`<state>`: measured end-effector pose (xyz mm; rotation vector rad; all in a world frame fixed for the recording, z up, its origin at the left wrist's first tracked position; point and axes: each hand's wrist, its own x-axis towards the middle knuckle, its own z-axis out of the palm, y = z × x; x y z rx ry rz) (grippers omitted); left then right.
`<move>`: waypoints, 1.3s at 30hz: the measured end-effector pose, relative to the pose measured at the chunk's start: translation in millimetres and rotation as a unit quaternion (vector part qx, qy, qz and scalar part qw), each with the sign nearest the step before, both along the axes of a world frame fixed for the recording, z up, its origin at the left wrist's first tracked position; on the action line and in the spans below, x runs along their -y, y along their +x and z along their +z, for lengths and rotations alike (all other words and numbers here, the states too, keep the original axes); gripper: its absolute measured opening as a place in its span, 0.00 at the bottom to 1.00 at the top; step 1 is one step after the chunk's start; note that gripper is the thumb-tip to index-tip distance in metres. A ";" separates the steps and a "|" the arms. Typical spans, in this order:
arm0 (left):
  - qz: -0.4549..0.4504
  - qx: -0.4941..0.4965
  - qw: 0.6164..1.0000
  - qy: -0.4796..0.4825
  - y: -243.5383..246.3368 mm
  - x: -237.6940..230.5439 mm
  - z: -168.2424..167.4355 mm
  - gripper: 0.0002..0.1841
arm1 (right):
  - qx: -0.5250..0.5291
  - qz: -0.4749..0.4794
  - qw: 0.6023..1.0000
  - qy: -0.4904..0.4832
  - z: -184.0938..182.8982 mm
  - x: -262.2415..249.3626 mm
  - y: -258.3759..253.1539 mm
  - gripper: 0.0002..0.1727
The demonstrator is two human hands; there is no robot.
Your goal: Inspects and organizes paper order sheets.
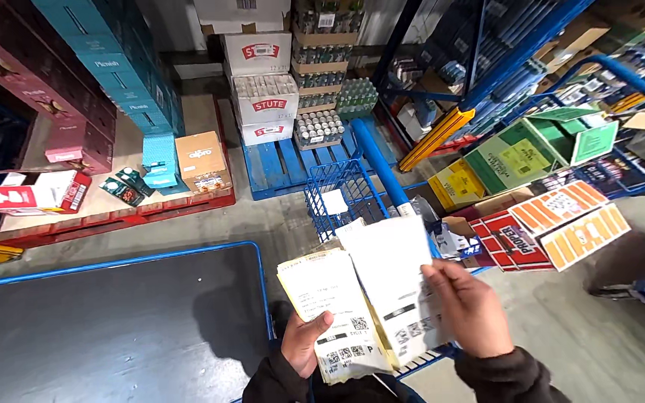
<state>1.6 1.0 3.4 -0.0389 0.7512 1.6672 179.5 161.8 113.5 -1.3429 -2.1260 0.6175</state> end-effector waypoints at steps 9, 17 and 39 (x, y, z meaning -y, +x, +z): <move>-0.029 -0.007 0.999 0.044 1.0 -1.3 -2.8 0.32 | 0.057 0.014 0.998 -0.028 -21.1 6.9 -6.6 0.13; -0.026 -0.004 0.999 0.018 1.2 1.1 -4.7 0.30 | 0.025 0.117 0.936 -0.330 -38.8 16.5 -22.5 0.11; 0.000 -0.016 1.000 -0.027 2.1 -2.2 3.2 0.32 | -0.023 0.071 0.996 -0.040 -9.0 16.7 -13.1 0.19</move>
